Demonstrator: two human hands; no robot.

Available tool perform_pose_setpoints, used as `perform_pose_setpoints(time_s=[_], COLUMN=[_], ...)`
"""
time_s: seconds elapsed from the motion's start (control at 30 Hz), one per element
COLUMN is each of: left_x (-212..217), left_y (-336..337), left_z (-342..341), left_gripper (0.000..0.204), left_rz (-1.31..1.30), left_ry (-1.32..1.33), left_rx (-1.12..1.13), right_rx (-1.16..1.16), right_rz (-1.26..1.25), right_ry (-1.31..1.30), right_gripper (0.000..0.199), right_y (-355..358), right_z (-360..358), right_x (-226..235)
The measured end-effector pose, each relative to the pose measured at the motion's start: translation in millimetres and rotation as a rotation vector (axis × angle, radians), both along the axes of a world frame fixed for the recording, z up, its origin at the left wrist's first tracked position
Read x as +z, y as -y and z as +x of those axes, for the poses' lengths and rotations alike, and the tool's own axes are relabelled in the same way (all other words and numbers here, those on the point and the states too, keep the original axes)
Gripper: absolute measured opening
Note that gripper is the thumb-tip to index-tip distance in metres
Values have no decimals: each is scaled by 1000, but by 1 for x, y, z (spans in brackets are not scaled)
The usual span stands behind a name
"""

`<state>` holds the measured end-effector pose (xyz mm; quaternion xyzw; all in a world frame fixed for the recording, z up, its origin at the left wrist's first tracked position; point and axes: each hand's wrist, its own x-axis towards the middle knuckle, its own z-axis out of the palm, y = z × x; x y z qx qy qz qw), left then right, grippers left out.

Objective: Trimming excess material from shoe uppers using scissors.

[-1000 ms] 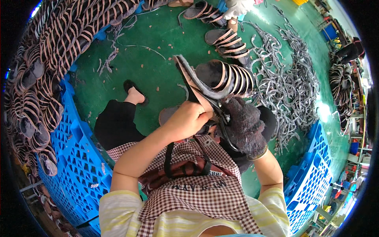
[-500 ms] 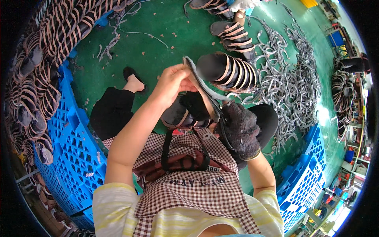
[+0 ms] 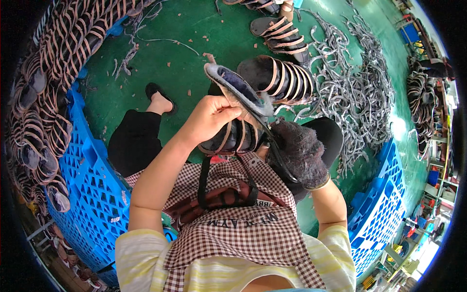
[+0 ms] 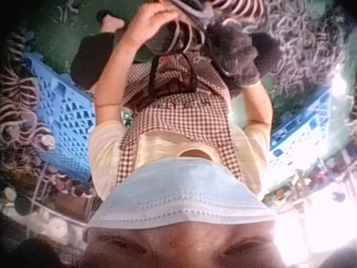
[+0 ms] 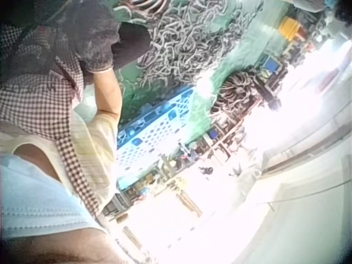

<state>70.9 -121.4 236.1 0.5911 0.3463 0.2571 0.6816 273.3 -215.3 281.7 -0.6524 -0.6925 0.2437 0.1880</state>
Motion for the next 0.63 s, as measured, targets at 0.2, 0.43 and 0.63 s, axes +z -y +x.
perform_pose_setpoints(time_s=[0.2, 0.43, 0.63], left_x=[8, -45, -123], left_y=[22, 46, 58], left_z=[10, -20, -30], left_gripper=[13, 26, 26], left_rz=[445, -676, -356], left_ry=[-175, 343, -169], left_rx=[-53, 296, 177], right_rx=[99, 315, 486], right_rz=[144, -34, -56], right_ry=[-98, 87, 217], right_gripper=[40, 32, 25], right_y=[2, 32, 64], right_z=[4, 18, 16], right_x=[0, 6, -15])
